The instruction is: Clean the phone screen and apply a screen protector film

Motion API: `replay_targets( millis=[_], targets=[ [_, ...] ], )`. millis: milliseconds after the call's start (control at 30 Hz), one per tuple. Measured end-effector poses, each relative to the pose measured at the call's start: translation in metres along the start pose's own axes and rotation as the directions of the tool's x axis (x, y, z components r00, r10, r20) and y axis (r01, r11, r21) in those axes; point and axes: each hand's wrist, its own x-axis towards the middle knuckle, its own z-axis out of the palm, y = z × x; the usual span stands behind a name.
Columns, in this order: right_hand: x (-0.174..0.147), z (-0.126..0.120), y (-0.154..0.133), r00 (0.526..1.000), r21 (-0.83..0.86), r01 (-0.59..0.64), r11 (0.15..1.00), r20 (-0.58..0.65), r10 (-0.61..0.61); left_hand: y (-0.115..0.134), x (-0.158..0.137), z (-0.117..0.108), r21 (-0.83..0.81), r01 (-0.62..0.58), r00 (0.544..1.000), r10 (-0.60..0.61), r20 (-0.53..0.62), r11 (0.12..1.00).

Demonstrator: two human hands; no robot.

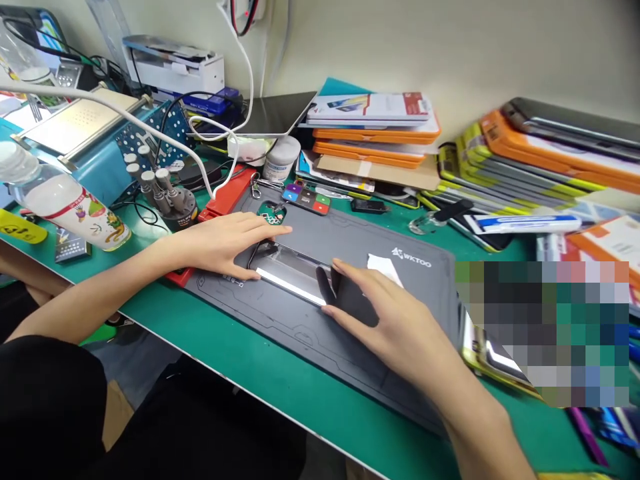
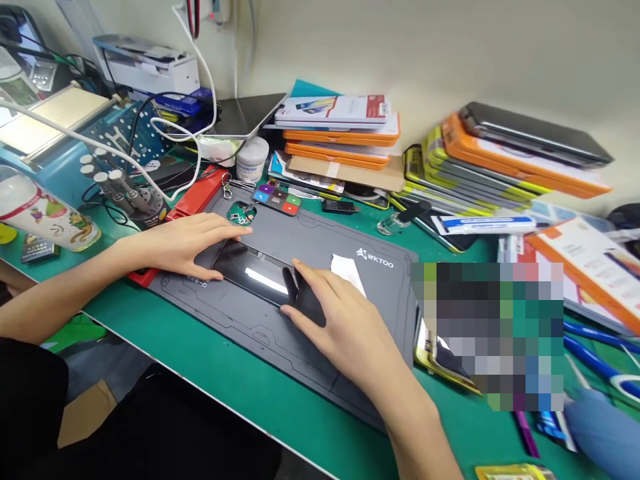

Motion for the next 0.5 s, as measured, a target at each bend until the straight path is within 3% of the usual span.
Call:
replay_targets(
  millis=[133, 500],
  targets=[
    [-0.0007, 0.0012, -0.0006, 1.0, -0.024, 0.016, 1.0, -0.006, -0.016, -0.0021, 0.0, 0.0021, 0.036, -0.011, 0.999, 0.012, -0.045, 0.999],
    [0.004, 0.0069, 0.0025, 1.0, 0.005, 0.013, 1.0, -0.012, -0.012, -0.0036, -0.0026, 0.0033, 0.081, 0.008, 0.999, -0.005, -0.034, 0.997]
  ],
)
